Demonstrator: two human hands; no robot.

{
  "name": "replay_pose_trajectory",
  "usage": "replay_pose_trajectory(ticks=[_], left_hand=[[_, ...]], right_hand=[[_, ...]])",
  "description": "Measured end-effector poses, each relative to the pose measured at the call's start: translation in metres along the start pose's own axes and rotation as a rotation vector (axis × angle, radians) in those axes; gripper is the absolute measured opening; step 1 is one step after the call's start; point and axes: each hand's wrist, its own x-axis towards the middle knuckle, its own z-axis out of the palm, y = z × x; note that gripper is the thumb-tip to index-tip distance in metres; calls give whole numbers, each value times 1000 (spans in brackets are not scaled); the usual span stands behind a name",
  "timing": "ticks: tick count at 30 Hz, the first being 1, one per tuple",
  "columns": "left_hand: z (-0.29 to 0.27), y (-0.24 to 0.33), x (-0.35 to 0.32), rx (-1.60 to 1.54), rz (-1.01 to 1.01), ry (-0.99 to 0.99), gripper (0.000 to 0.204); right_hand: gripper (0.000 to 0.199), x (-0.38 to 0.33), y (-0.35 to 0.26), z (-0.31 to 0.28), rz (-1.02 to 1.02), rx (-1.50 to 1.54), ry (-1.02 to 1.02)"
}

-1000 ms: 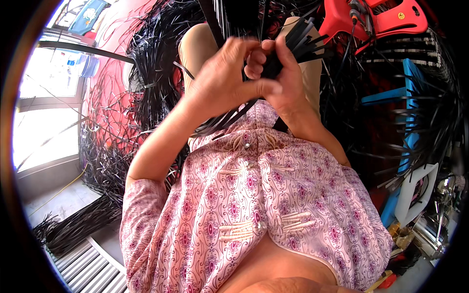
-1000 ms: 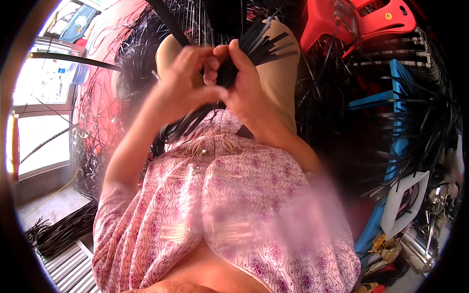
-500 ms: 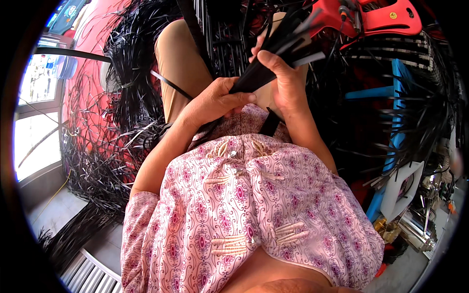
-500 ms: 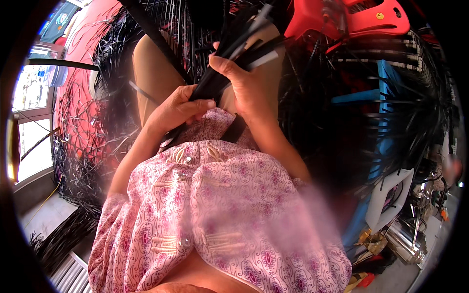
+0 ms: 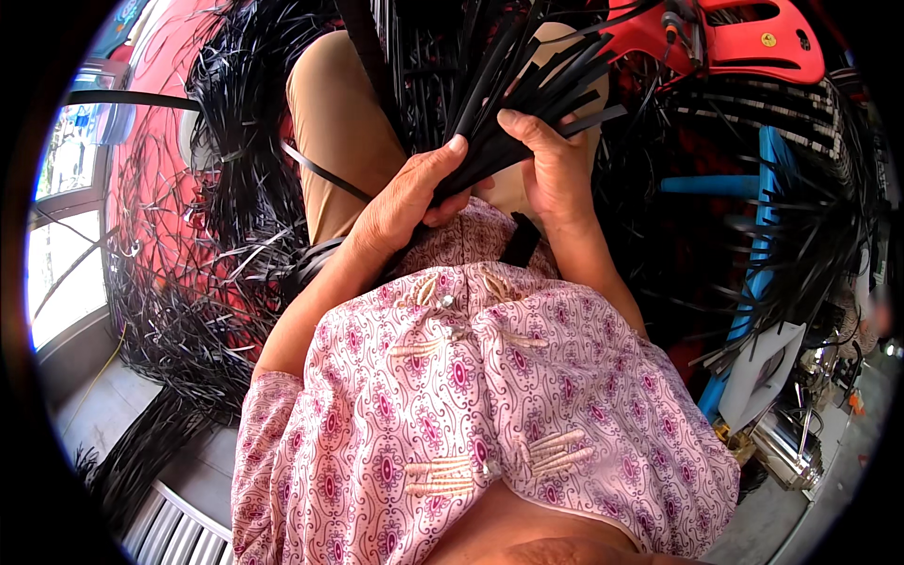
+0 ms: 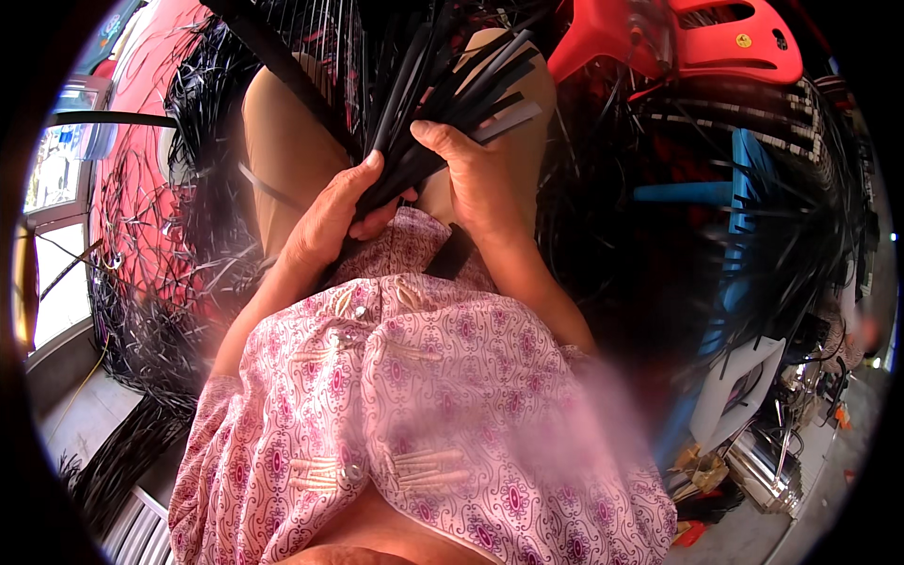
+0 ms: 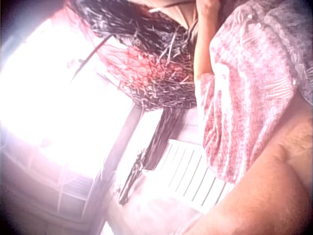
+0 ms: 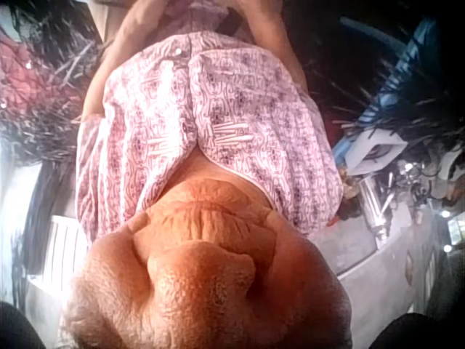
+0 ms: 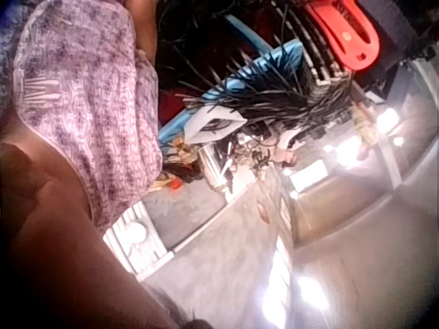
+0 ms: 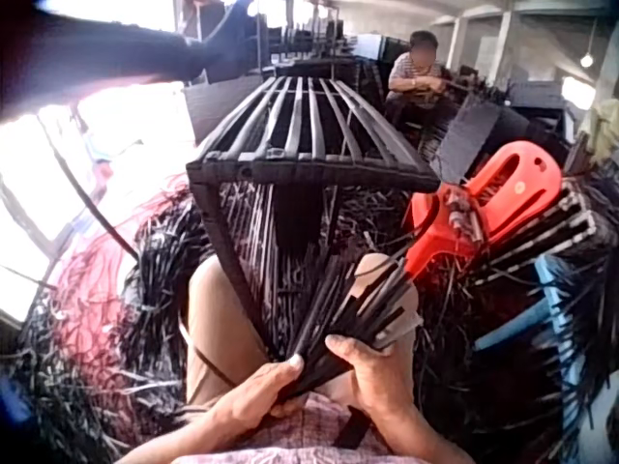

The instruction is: The person sits on the floor and repeatedly picks up bundles of black cables, separates them by hand, and aligns them. The person continues to handle the cables one at a time, organizing them into neat stacks on the floor.

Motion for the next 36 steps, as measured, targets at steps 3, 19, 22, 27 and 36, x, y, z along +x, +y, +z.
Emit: replay_pose_trajectory(ticks=[3, 19, 22, 27, 36], left_hand=[[-1, -2, 2, 18, 6, 34, 59], [-9, -16, 8, 7, -8, 81, 52], [-11, -19, 10, -53, 12, 63, 61], [-7, -16, 8, -125, 19, 61, 60], [-8, -19, 8, -181, 24, 55, 54]], right_hand=[[32, 2, 4, -3, 54, -8, 27], [26, 3, 2, 3, 0, 112, 82], [24, 2, 3, 3, -1, 133, 95], [21, 1, 7, 3, -43, 142, 125], [23, 0, 4, 8, -17, 150, 161]])
